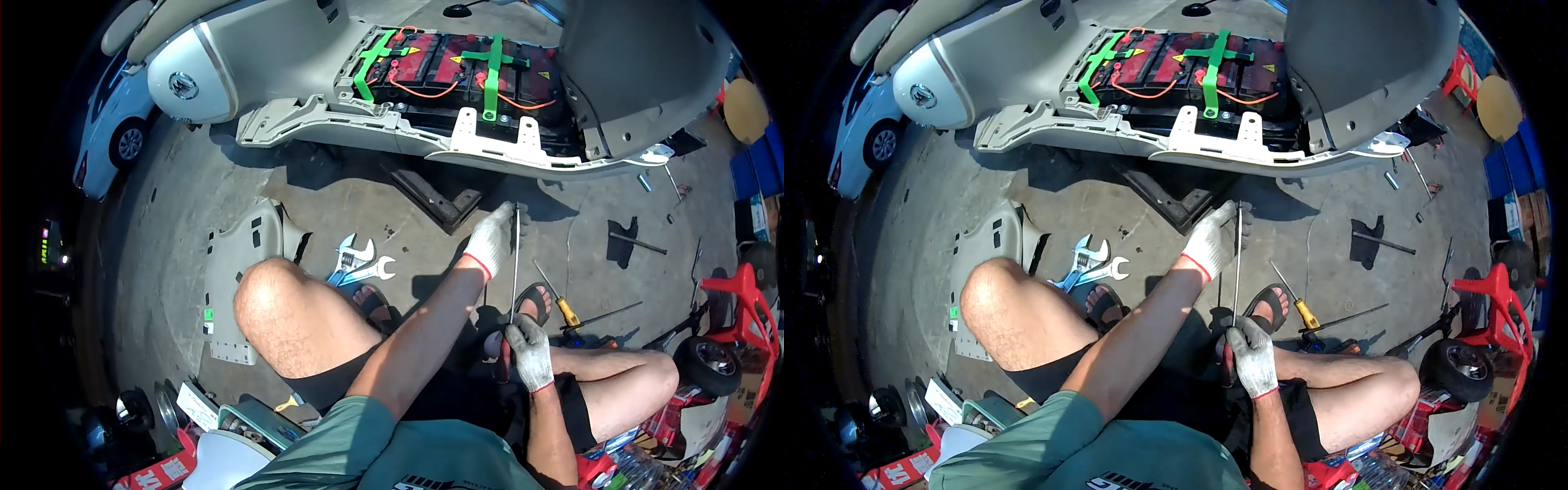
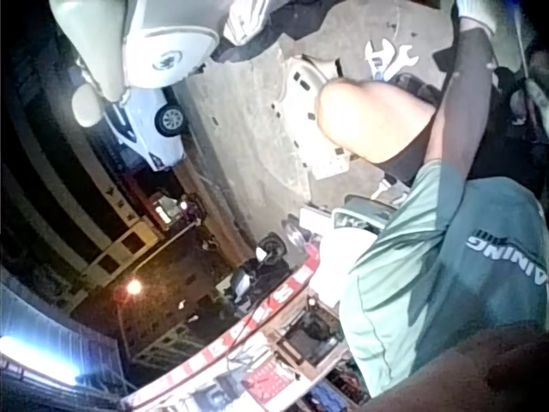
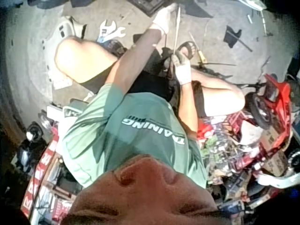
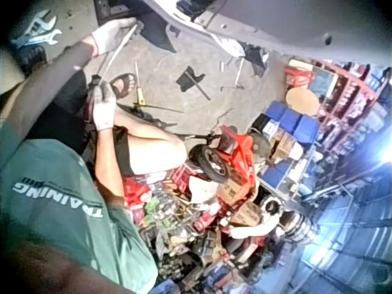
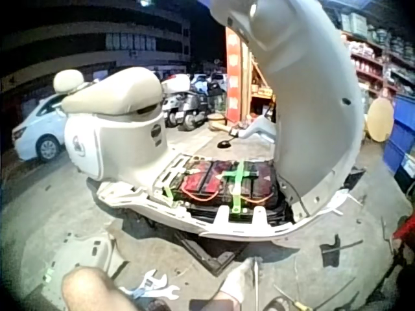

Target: The person removes the plastic body panels from a scooter by hand, works on the frame using a screwdriver, and fits the panels back onto the scooter.

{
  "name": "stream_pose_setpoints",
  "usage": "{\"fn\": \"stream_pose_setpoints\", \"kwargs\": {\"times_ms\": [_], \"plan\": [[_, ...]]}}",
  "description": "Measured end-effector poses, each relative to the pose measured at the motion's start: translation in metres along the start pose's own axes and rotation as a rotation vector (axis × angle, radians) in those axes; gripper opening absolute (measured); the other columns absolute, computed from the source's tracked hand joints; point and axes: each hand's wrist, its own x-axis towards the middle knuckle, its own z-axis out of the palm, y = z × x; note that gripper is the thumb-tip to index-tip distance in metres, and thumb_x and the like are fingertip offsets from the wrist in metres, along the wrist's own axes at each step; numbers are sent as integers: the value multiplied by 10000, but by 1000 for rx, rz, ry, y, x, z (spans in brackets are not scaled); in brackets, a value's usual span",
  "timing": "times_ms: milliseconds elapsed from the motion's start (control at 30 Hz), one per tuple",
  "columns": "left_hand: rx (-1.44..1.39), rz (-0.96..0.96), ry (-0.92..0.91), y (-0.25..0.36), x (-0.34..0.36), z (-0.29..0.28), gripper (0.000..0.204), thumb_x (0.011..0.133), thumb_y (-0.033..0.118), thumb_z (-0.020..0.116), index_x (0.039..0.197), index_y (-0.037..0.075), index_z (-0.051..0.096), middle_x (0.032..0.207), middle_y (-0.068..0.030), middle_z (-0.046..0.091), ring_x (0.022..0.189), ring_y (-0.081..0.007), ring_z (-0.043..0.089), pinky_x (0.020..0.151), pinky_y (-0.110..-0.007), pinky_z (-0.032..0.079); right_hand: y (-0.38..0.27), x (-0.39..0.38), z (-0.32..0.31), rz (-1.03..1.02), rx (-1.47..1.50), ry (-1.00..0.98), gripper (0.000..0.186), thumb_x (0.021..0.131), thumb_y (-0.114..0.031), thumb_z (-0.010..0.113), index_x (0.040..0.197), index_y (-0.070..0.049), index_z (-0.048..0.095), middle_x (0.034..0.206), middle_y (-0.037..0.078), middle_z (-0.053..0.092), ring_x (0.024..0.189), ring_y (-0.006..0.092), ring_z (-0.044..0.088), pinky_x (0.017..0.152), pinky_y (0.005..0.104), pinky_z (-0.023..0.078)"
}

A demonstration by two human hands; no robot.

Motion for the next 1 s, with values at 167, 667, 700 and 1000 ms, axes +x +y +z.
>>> {"fn": "stream_pose_setpoints", "kwargs": {"times_ms": [167,667,700,1000], "plan": [[-25,-1,-131,1,12,-26,273,1026,262,499,1094,30,624,1064,-110,674,933,-227,623,841,-380,495,-15,0,1,2,20,34,217,921,-102,554,1076,-1,668,915,131,696,866,229,666,803,341,510],[570,-83,58,-35,5,27,314,1057,278,433,1239,69,579,939,-39,643,753,-173,602,651,-319,528,30,12,-3,173,89,238,283,911,-320,569,1054,-91,655,1008,192,689,983,398,640,833,472,513],[613,-60,81,-33,8,26,299,1056,275,438,1217,72,587,919,-35,639,738,-171,594,644,-318,524,32,14,2,218,129,259,290,903,-327,577,1063,-97,652,1022,187,691,1002,391,642,847,472,512],[741,-2,222,-30,29,31,262,1063,241,416,1108,58,598,823,-69,645,627,-210,600,553,-339,527,62,11,31,446,307,247,288,871,-281,595,1081,-84,590,945,231,675,923,428,645,781,505,498]]}}
